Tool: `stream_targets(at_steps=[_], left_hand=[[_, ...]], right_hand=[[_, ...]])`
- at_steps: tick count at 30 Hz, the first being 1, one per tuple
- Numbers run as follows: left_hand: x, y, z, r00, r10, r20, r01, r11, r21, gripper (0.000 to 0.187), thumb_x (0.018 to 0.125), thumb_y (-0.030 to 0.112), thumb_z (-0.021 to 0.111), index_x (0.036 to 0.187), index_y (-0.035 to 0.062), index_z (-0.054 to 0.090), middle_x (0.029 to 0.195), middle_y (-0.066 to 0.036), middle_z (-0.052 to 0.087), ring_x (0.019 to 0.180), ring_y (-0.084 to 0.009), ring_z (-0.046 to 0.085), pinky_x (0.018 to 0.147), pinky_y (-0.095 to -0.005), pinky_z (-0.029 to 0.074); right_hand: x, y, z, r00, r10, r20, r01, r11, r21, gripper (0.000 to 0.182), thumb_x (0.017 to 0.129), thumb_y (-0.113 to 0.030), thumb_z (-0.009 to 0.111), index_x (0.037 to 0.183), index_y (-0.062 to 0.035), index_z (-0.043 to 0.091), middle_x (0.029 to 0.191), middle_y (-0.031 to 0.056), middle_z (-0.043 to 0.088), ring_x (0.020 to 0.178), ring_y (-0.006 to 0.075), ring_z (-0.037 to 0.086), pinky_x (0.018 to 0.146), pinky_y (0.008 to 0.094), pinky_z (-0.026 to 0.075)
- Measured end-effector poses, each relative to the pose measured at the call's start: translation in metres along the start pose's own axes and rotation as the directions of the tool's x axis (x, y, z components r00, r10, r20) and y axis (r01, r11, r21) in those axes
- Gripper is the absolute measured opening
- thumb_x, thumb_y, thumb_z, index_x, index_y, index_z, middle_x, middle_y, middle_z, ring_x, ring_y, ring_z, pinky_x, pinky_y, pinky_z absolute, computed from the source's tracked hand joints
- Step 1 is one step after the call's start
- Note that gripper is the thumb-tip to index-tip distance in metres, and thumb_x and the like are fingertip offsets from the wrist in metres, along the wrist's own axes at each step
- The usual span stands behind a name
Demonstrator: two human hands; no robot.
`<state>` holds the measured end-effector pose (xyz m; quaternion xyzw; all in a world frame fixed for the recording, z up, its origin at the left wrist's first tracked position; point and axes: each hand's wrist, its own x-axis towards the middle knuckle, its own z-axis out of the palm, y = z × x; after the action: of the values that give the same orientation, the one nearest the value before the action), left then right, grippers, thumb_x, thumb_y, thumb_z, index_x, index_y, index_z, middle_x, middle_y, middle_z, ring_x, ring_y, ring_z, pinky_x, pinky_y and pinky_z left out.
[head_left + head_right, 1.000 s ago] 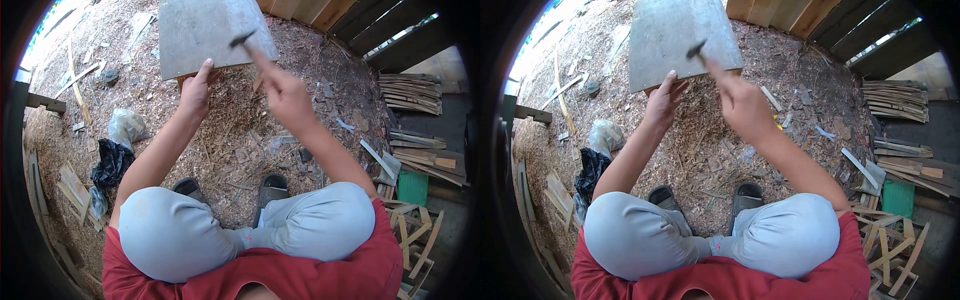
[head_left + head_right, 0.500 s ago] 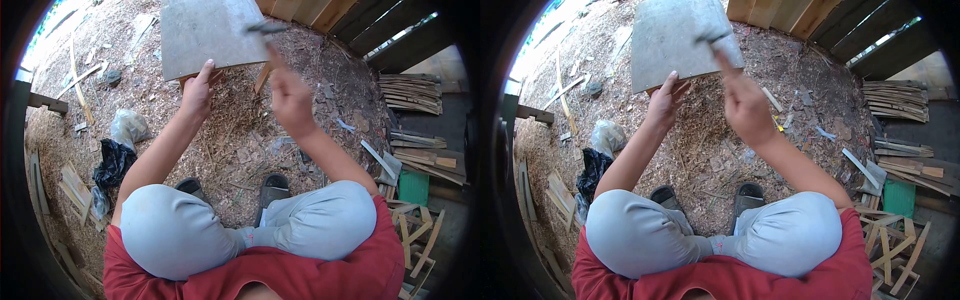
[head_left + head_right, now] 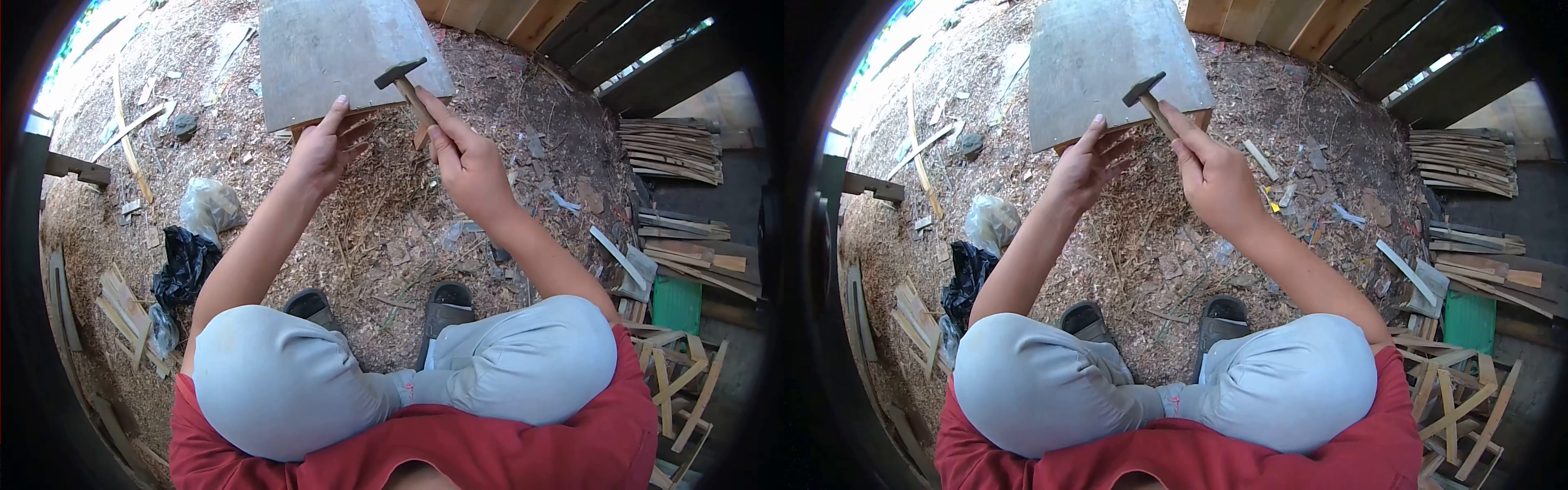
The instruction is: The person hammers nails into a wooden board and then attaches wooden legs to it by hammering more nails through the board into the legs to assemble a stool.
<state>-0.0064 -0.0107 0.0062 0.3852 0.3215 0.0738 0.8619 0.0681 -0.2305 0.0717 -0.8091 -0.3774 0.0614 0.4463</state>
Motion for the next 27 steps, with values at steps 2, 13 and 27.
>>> stream_targets(at_steps=[2, 13, 27], left_hand=[[0.001, 0.002, 0.001, 1.000, 0.009, -0.029, -0.008, 1.000, 0.030, 0.038, 0.114, 0.043, 0.063, 0.126, 0.0074, 0.070, 0.130, -0.011, 0.077, 0.136, -0.0312, 0.068, 0.113, -0.0574, 0.051], [0.011, -0.001, -0.007, 0.998, 0.039, 0.046, -0.033, 0.990, -0.136, 0.037, 0.113, 0.030, 0.068, 0.130, -0.0028, 0.066, 0.134, -0.023, 0.074, 0.132, -0.0329, 0.070, 0.117, -0.0497, 0.057], [0.042, -0.020, -0.033, 0.940, 0.135, 0.313, -0.025, 0.943, -0.332, 0.033, 0.112, 0.022, 0.063, 0.131, -0.0055, 0.063, 0.134, -0.025, 0.073, 0.132, -0.0371, 0.069, 0.127, -0.0551, 0.050]], right_hand=[[0.001, -0.004, -0.003, 1.000, 0.015, 0.002, -0.015, 1.000, 0.017, 0.052, 0.111, -0.011, 0.061, 0.161, -0.0241, 0.060, 0.080, 0.0238, 0.070, 0.068, 0.0337, 0.072, 0.069, 0.0425, 0.056], [-0.001, 0.004, 0.004, 1.000, 0.019, 0.015, -0.020, 1.000, 0.024, 0.049, 0.112, -0.013, 0.059, 0.160, -0.0220, 0.061, 0.076, 0.0224, 0.068, 0.063, 0.0313, 0.070, 0.067, 0.0422, 0.055], [-0.002, 0.008, 0.008, 0.999, 0.033, 0.009, -0.033, 0.997, 0.066, 0.050, 0.112, -0.012, 0.059, 0.161, -0.0223, 0.060, 0.075, 0.0201, 0.067, 0.064, 0.0298, 0.069, 0.067, 0.0410, 0.054]])
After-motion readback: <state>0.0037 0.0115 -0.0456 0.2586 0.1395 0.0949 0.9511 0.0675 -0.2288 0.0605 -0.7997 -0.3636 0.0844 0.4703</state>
